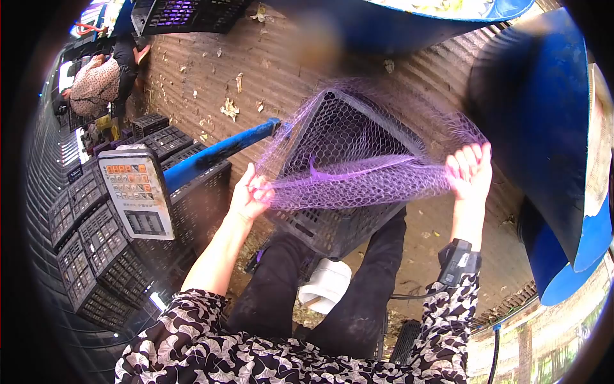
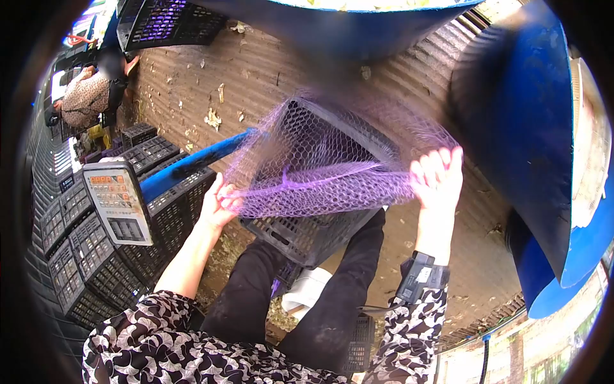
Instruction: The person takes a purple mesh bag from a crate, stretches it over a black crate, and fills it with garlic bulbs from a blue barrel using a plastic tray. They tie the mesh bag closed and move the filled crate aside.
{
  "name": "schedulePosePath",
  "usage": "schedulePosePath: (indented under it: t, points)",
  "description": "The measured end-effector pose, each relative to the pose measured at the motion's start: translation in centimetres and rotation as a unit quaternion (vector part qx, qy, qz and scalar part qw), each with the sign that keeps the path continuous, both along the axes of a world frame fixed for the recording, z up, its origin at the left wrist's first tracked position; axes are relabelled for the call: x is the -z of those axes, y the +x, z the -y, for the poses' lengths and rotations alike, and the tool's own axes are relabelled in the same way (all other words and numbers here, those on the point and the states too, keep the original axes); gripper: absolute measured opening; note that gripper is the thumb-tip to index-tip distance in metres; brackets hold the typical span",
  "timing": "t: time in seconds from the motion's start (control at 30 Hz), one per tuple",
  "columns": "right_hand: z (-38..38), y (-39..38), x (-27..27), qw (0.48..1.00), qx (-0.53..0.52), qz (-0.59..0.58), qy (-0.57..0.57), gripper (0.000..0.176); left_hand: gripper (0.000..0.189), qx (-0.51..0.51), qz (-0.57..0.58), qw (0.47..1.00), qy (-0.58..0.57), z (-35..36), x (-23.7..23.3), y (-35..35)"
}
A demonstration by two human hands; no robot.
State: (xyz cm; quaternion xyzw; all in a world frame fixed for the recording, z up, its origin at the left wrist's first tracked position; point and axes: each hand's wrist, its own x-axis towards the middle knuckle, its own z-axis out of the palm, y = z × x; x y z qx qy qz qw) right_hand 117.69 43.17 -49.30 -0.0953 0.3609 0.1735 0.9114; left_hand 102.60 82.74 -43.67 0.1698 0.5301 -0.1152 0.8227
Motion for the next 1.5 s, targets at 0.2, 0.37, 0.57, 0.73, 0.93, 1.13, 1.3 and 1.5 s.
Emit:
schedulePosePath:
  t: [0.2, 0.37, 0.57, 0.73, 0.93, 1.13, 1.3, 1.5]
  points:
    - [4.3, -5.5, 2.3, 0.987, -0.036, -0.145, -0.064, 0.052, 0.036, 0.068, -0.096, 0.99, 0.073, 0.7, 0.3, 0.5]
    - [5.1, -3.9, -0.2, 0.991, -0.129, -0.043, 0.007, 0.061, 0.042, 0.104, -0.013, 0.991, 0.082, -0.6, -0.8, 1.7]
    - [4.4, -1.6, 1.9, 0.995, -0.071, 0.033, 0.065, 0.066, 0.048, 0.133, -0.047, 0.984, 0.113, -1.0, -0.9, 2.6]
    - [2.0, 4.5, -0.1, 0.986, -0.012, 0.117, 0.114, 0.063, 0.043, 0.12, -0.092, 0.985, 0.088, 0.1, 1.6, 1.9]
    - [4.8, -3.1, -0.3, 0.995, -0.065, -0.038, 0.06, 0.064, 0.045, 0.153, -0.11, 0.975, 0.114, -0.3, 1.5, 2.1]
    - [5.6, -7.4, 3.0, 0.988, -0.081, -0.126, 0.045, 0.068, 0.046, 0.175, -0.139, 0.962, 0.159, -1.5, 2.2, 2.6]
    - [4.0, -8.7, 8.6, 0.925, -0.12, -0.354, -0.065, 0.07, 0.036, 0.184, -0.152, 0.955, 0.174, -2.1, 3.3, 2.7]
    - [0.1, -17.9, 5.2, 0.92, -0.161, -0.356, 0.028, 0.063, 0.04, 0.349, -0.172, 0.888, 0.243, -3.1, 3.1, 1.5]
